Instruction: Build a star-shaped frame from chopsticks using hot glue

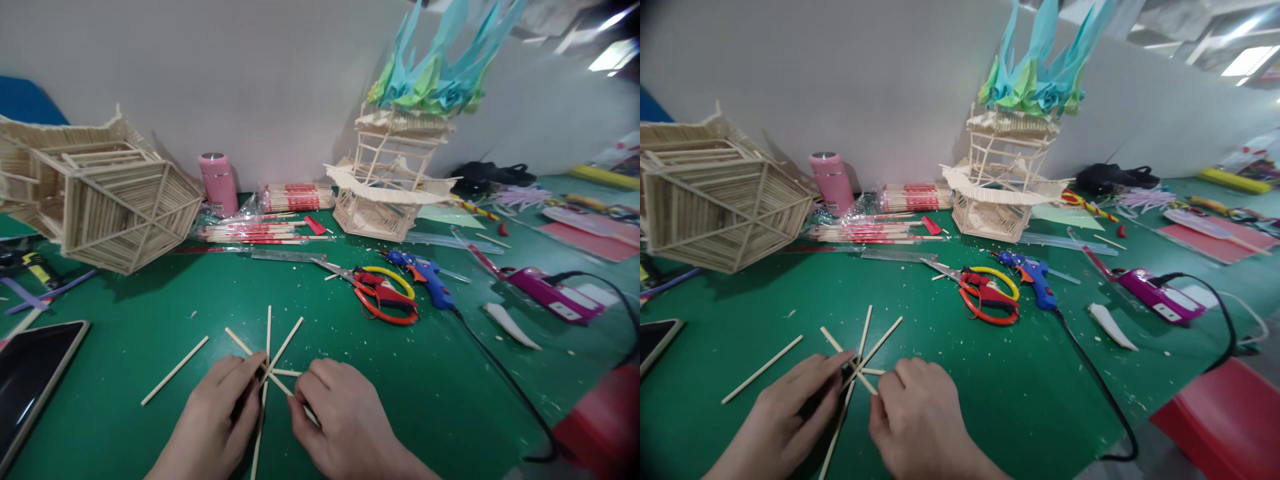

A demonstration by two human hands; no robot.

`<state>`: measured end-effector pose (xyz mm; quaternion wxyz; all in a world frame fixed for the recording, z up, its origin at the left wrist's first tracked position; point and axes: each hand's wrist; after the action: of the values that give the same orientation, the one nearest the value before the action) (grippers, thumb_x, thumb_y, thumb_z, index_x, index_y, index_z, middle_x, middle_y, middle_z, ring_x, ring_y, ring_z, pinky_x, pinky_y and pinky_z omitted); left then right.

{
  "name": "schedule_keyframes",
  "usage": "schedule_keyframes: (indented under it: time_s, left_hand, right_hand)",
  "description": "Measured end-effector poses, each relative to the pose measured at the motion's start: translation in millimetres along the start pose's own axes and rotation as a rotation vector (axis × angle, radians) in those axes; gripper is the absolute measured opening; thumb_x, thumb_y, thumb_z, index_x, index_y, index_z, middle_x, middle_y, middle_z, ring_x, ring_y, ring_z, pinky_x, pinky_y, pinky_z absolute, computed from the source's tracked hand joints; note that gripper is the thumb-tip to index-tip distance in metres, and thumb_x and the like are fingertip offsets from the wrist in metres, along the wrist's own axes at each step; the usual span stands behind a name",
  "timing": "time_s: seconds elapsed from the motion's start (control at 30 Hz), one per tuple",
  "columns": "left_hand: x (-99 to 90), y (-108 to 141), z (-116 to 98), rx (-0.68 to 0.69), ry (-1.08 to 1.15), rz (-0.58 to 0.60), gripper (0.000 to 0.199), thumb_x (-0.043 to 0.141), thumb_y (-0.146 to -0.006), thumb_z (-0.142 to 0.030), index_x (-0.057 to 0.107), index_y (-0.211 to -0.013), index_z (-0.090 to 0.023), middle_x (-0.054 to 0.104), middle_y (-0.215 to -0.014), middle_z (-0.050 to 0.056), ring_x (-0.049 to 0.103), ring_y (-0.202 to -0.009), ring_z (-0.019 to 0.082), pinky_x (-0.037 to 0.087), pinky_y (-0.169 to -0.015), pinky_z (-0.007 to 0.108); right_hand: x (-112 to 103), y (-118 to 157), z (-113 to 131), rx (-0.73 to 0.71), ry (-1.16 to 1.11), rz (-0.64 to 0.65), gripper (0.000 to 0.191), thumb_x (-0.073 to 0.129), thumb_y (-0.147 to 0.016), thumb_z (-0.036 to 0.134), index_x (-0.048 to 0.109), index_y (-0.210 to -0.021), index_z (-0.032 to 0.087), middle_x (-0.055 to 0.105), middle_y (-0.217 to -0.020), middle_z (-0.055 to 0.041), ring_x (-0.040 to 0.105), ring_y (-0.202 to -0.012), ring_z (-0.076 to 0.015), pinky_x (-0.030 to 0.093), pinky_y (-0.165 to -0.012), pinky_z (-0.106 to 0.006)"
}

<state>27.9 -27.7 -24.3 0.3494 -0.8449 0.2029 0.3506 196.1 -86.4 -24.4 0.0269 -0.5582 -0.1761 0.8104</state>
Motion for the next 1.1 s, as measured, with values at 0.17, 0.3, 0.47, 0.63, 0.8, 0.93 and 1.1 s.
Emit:
schedule_keyframes:
  time_s: [0.17,0.3,0.47,0.63,0.8,0.93,1.1]
  left_hand:
    - [-4.9,7.0,3.8,-0.060,0.068,0.043,0.024,0.043,-0.081,-0.012,0.055,-0.100,-0.019,0.061,-0.075,0.001,0.059,-0.067,0.012,0.051,-0.059,0.020]
    - [-5.6,9.8,2.9,-0.049,0.059,0.040,0.022,0.043,-0.081,-0.012,0.056,-0.098,-0.019,0.060,-0.077,0.002,0.059,-0.070,0.012,0.050,-0.060,0.020]
    - [-3.5,8.4,0.2,-0.023,0.047,-0.005,0.022,0.040,-0.081,-0.010,0.057,-0.092,-0.017,0.058,-0.072,0.003,0.057,-0.065,0.012,0.050,-0.057,0.022]
    - [-3.1,6.8,0.5,-0.011,0.030,-0.049,0.021,0.039,-0.081,-0.009,0.057,-0.091,-0.015,0.058,-0.069,0.004,0.055,-0.062,0.013,0.049,-0.054,0.024]
    - [-1.0,9.4,3.8,-0.019,0.025,-0.036,0.021,0.041,-0.081,-0.009,0.056,-0.093,-0.016,0.058,-0.071,0.004,0.055,-0.064,0.013,0.049,-0.056,0.025]
    - [-1.4,10.8,6.1,0.000,0.024,-0.046,0.020,0.041,-0.081,-0.009,0.056,-0.094,-0.015,0.058,-0.071,0.005,0.055,-0.064,0.013,0.049,-0.057,0.024]
    - [-4.4,8.1,5.4,-0.006,0.025,-0.052,0.021,0.042,-0.081,-0.009,0.055,-0.095,-0.017,0.058,-0.071,0.003,0.055,-0.063,0.013,0.049,-0.055,0.023]
  right_hand:
    - [-0.1,0.5,1.5,0.007,-0.008,-0.025,0.019,0.043,-0.076,0.018,0.050,-0.058,0.018,0.050,-0.059,-0.0007,0.044,-0.055,-0.0135,0.024,-0.050,-0.026]
    - [2.1,1.1,0.2,-0.020,-0.023,-0.069,0.019,0.044,-0.076,0.018,0.050,-0.059,0.018,0.050,-0.058,-0.0008,0.044,-0.054,-0.0131,0.024,-0.050,-0.026]
    - [7.4,2.8,-3.4,-0.049,-0.025,-0.116,0.021,0.042,-0.077,0.018,0.050,-0.058,0.018,0.050,-0.057,-0.0012,0.044,-0.053,-0.0135,0.026,-0.050,-0.025]
    - [10.2,0.8,-6.1,-0.073,-0.027,-0.143,0.021,0.042,-0.077,0.017,0.050,-0.058,0.018,0.050,-0.056,-0.0011,0.044,-0.051,-0.0132,0.028,-0.049,-0.024]
    - [10.4,0.1,-6.8,-0.090,-0.022,-0.147,0.020,0.043,-0.076,0.018,0.050,-0.058,0.019,0.051,-0.055,-0.0011,0.047,-0.051,-0.0132,0.029,-0.048,-0.023]
    - [10.8,0.9,-7.7,-0.092,-0.024,-0.138,0.018,0.044,-0.075,0.018,0.052,-0.059,0.019,0.051,-0.055,-0.0015,0.048,-0.050,-0.0134,0.030,-0.046,-0.023]
    - [6.9,1.0,-8.5,-0.106,-0.038,-0.151,0.017,0.046,-0.075,0.020,0.052,-0.059,0.018,0.052,-0.056,-0.0016,0.048,-0.049,-0.0129,0.031,-0.045,-0.022]
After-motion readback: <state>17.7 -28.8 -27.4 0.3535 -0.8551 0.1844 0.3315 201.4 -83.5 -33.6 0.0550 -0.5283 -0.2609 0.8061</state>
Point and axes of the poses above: each hand's wrist, its own y-axis away from the middle knuckle, its own x-axis out of the palm, z = x × y
